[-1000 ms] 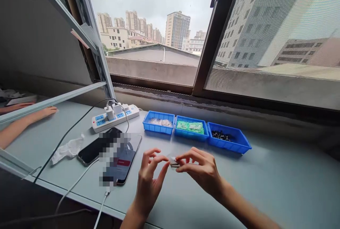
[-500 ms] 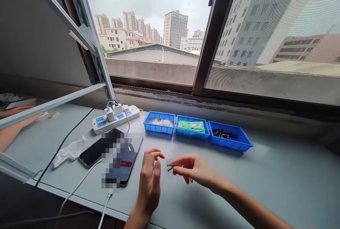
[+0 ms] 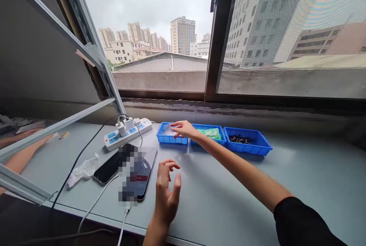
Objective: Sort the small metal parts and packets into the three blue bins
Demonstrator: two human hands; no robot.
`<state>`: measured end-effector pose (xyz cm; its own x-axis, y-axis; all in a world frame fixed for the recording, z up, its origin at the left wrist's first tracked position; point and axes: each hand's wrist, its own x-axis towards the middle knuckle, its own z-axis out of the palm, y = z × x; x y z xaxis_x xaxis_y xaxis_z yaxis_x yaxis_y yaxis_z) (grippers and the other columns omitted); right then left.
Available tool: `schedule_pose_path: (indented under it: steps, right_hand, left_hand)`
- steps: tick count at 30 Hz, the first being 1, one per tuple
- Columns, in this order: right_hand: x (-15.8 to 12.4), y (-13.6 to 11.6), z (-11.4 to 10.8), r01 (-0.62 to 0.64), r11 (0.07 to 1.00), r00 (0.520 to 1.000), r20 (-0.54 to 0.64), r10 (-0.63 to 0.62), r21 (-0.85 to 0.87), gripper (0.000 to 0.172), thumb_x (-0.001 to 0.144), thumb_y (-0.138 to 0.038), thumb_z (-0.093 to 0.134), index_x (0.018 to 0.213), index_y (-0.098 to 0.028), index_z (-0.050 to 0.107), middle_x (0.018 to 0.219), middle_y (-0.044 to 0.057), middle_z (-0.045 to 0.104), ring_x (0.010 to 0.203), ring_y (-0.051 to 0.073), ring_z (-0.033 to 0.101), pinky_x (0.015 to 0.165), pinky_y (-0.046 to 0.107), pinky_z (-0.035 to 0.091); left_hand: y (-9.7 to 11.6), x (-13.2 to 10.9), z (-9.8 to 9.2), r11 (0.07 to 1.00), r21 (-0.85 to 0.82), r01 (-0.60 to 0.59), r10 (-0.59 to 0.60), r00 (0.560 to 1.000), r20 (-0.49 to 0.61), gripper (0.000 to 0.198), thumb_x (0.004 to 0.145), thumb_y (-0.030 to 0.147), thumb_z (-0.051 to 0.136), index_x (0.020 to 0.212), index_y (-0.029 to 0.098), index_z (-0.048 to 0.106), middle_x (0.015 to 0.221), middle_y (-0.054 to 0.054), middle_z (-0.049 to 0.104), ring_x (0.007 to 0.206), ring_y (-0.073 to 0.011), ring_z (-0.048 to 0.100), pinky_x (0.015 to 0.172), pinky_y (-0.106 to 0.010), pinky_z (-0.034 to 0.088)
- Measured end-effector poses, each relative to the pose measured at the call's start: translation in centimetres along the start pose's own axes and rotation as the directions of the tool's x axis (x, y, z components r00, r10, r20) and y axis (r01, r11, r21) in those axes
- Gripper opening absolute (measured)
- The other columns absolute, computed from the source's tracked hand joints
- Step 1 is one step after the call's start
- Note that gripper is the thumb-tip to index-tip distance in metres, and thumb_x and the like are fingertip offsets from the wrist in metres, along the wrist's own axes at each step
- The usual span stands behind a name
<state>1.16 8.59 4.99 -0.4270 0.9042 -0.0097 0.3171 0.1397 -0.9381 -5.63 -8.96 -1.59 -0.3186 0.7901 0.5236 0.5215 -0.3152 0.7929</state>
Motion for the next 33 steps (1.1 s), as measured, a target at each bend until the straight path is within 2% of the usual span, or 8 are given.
schedule_pose_path:
  steps: [4,8,11,14,20,27,29,33]
  right_hand:
    - [-2.3,0.6,-1.3,0.046,0.999,0.997,0.061,-0.044,-0.023,0.032,0.077,-0.004,0.066,0.106,-0.016,0.068,0.096,0.006,0.072,0.046,0.006,0.060,0.051,0.020,0.047]
    - [-7.2,2.7,-4.4,0.068,0.997,0.983,0.172,-0.060,-0.040,0.029,0.077,-0.010,0.069,0.105,-0.018,0.069,0.085,0.001,0.072,0.046,0.006,0.060,0.062,0.023,0.050]
    - [-10.8,4.6,-6.8,0.042,0.993,0.967,0.256,-0.014,-0.106,0.037,0.078,-0.018,0.068,0.115,-0.020,0.064,0.087,0.001,0.072,0.055,0.010,0.064,0.059,0.023,0.048]
    - [-13.5,6.2,-8.5,0.018,0.984,0.978,0.209,0.020,-0.176,0.046,0.080,-0.023,0.064,0.126,-0.019,0.056,0.098,0.005,0.071,0.061,0.011,0.065,0.057,0.023,0.046]
    - [-16.7,8.5,-10.1,-0.065,0.993,0.995,0.067,0.071,-0.098,0.070,0.079,-0.035,0.060,0.142,-0.020,0.034,0.108,0.010,0.067,0.065,0.013,0.064,0.046,0.021,0.039]
    - [-18.1,9.9,-11.7,-0.086,0.989,0.996,0.021,0.089,-0.119,0.044,0.077,-0.041,0.058,0.115,-0.019,0.061,0.090,0.006,0.069,0.065,0.014,0.062,0.054,0.024,0.044]
    - [-18.0,10.5,-12.0,-0.069,0.988,0.997,0.023,0.073,-0.139,0.039,0.077,-0.041,0.057,0.108,-0.019,0.064,0.085,0.005,0.069,0.062,0.014,0.060,0.058,0.026,0.046]
    - [-17.2,12.0,-12.2,-0.028,0.967,0.994,0.093,0.053,-0.253,0.038,0.077,-0.039,0.054,0.104,-0.015,0.067,0.076,0.004,0.066,0.052,0.013,0.052,0.051,0.026,0.043]
  left_hand:
    - [-0.7,0.3,-0.4,0.999,0.022,-0.043,0.042,0.998,0.037,0.022,0.087,0.032,0.039,0.084,0.021,0.057,0.097,-0.006,0.058,0.084,-0.0192,0.055,0.069,-0.030,0.045]
    - [-1.1,0.9,-0.7,0.986,0.049,-0.158,0.151,0.981,0.122,0.021,0.088,0.032,0.041,0.083,0.020,0.058,0.097,-0.007,0.059,0.087,-0.0196,0.058,0.065,-0.029,0.047]
    - [-0.8,1.2,-0.4,0.975,0.071,-0.212,0.202,0.971,0.124,0.022,0.087,0.030,0.040,0.079,0.019,0.058,0.092,-0.007,0.059,0.081,-0.0181,0.058,0.061,-0.028,0.047]
    - [-0.4,1.2,0.1,0.974,0.044,-0.223,0.217,0.968,0.125,0.022,0.085,0.030,0.040,0.075,0.019,0.058,0.089,-0.006,0.059,0.079,-0.0170,0.058,0.060,-0.027,0.046]
    - [-0.2,1.2,0.6,0.967,0.052,-0.251,0.241,0.959,0.152,0.021,0.083,0.028,0.042,0.071,0.019,0.057,0.085,-0.005,0.059,0.074,-0.0146,0.056,0.059,-0.025,0.046]
    - [0.1,1.2,0.5,0.936,0.109,-0.335,0.308,0.928,0.209,0.021,0.084,0.024,0.042,0.070,0.020,0.057,0.086,-0.005,0.059,0.076,-0.0152,0.057,0.057,-0.024,0.045]
    - [0.1,1.2,0.3,0.930,0.140,-0.341,0.303,0.923,0.237,0.022,0.085,0.023,0.041,0.070,0.020,0.057,0.087,-0.005,0.059,0.080,-0.0165,0.059,0.062,-0.026,0.048]
    - [0.1,0.9,-0.3,0.935,0.147,-0.323,0.273,0.919,0.283,0.024,0.086,0.024,0.040,0.069,0.021,0.057,0.088,-0.005,0.060,0.084,-0.0183,0.061,0.075,-0.029,0.050]
